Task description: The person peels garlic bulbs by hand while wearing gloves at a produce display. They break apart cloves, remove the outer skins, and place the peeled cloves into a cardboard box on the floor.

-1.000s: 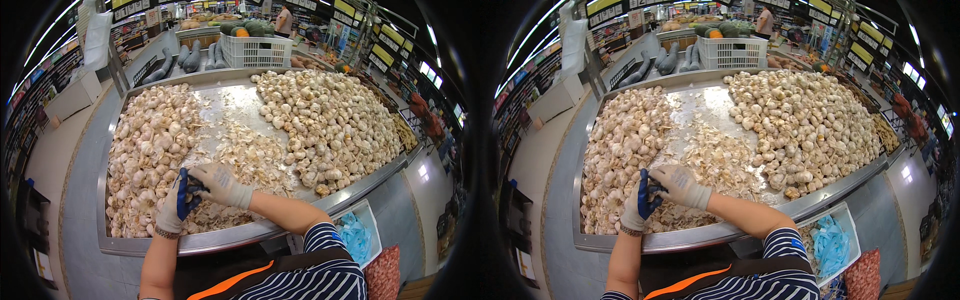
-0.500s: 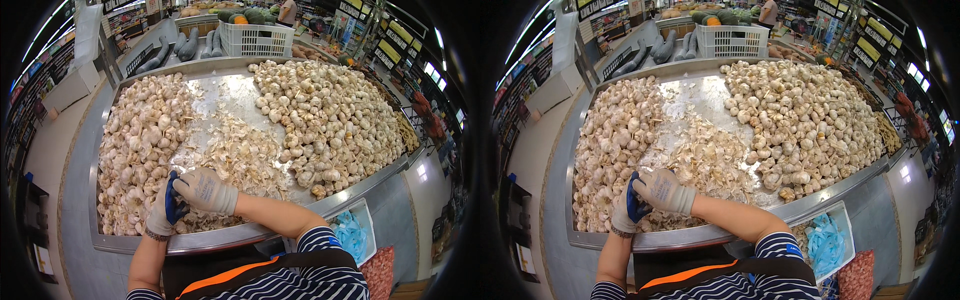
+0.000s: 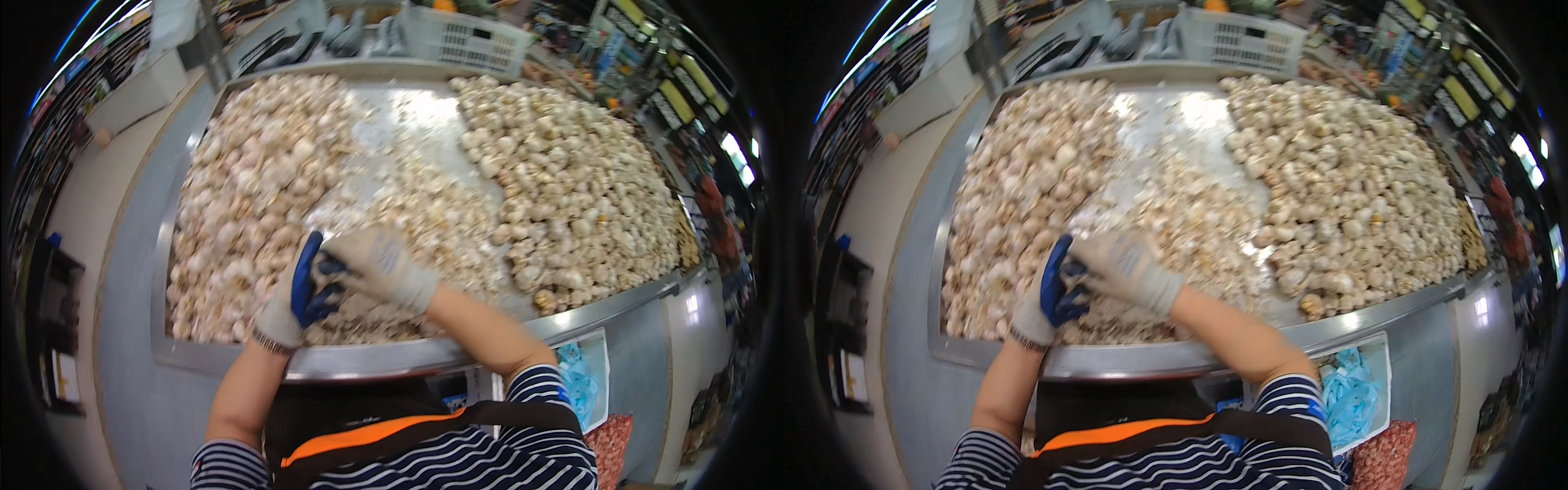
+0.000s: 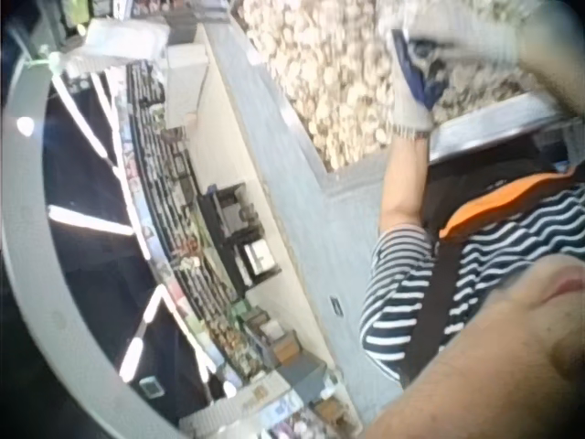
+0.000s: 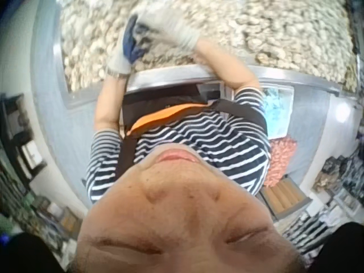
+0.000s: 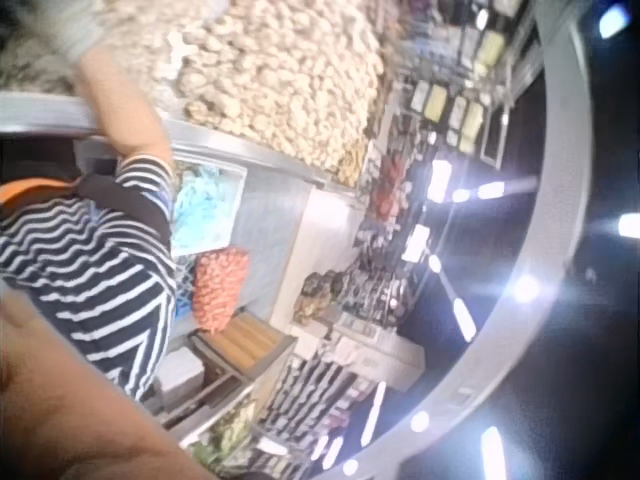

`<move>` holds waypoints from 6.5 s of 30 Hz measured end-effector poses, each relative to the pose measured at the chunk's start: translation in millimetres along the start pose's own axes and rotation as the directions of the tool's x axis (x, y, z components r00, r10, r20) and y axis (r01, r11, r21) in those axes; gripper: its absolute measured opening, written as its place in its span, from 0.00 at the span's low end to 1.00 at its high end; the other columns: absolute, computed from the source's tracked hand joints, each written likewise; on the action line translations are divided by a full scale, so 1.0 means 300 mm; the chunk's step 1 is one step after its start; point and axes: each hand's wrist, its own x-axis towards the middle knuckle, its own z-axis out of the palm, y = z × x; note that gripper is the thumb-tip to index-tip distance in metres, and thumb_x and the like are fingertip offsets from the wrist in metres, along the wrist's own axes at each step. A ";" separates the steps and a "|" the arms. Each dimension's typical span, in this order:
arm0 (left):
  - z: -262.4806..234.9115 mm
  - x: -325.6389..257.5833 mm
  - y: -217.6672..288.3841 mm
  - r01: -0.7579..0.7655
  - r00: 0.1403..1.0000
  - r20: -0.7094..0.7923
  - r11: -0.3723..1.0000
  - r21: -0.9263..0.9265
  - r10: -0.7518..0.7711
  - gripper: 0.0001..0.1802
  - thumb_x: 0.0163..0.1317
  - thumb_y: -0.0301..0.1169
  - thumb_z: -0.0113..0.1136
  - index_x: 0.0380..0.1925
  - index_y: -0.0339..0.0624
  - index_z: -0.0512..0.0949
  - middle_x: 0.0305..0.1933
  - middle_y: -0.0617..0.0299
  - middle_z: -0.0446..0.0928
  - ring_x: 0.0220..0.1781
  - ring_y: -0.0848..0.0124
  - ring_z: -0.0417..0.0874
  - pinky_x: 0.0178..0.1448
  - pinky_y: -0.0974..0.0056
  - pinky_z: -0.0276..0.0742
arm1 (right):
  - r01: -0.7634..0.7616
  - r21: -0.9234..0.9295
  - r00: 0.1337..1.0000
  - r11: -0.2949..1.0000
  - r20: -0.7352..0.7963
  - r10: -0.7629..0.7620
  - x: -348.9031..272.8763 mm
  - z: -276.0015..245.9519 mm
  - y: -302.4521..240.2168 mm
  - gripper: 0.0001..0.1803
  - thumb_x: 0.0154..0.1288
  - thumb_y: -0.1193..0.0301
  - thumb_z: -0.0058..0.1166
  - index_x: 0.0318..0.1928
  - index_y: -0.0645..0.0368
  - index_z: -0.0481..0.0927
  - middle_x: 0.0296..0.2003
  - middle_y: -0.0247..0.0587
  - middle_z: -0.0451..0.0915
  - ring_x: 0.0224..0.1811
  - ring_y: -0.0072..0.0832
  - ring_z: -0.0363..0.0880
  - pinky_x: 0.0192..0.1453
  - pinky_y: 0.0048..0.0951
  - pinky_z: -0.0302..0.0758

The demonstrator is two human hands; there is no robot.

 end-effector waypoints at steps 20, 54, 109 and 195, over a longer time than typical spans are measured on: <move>-0.041 0.046 0.022 0.119 0.924 0.380 0.972 -0.201 -0.034 0.37 0.70 0.67 0.43 0.57 0.46 0.75 0.47 0.45 0.83 0.35 0.61 0.86 0.17 0.76 0.70 | -0.356 0.309 0.921 0.882 -0.046 0.388 -0.024 0.011 0.035 0.14 0.70 0.63 0.54 0.42 0.62 0.81 0.33 0.54 0.81 0.38 0.52 0.80 0.43 0.44 0.75; 0.021 0.029 0.003 -0.188 0.962 0.154 0.955 -0.229 0.227 0.29 0.77 0.50 0.46 0.62 0.38 0.73 0.48 0.54 0.82 0.48 0.62 0.83 0.49 0.63 0.79 | -0.183 0.339 0.978 0.923 -0.036 0.207 -0.022 -0.094 0.151 0.28 0.63 0.58 0.65 0.60 0.55 0.78 0.47 0.45 0.84 0.44 0.33 0.84 0.50 0.33 0.81; 0.023 -0.078 0.062 -0.529 0.842 0.004 0.824 0.206 0.539 0.15 0.69 0.26 0.51 0.53 0.35 0.80 0.38 0.64 0.81 0.29 0.82 0.76 0.31 0.79 0.68 | -0.184 -0.132 0.952 0.974 0.222 0.210 -0.013 0.061 0.145 0.17 0.57 0.76 0.60 0.48 0.52 0.83 0.48 0.45 0.80 0.50 0.46 0.81 0.55 0.41 0.77; 0.015 -0.092 0.042 -0.518 0.854 0.081 0.854 0.041 0.514 0.18 0.76 0.34 0.48 0.57 0.34 0.75 0.33 0.72 0.72 0.24 0.88 0.63 0.23 0.81 0.57 | -0.430 -0.734 0.531 0.526 0.266 0.805 -0.016 -0.086 0.254 0.14 0.66 0.64 0.55 0.50 0.52 0.81 0.44 0.45 0.86 0.54 0.40 0.83 0.61 0.38 0.74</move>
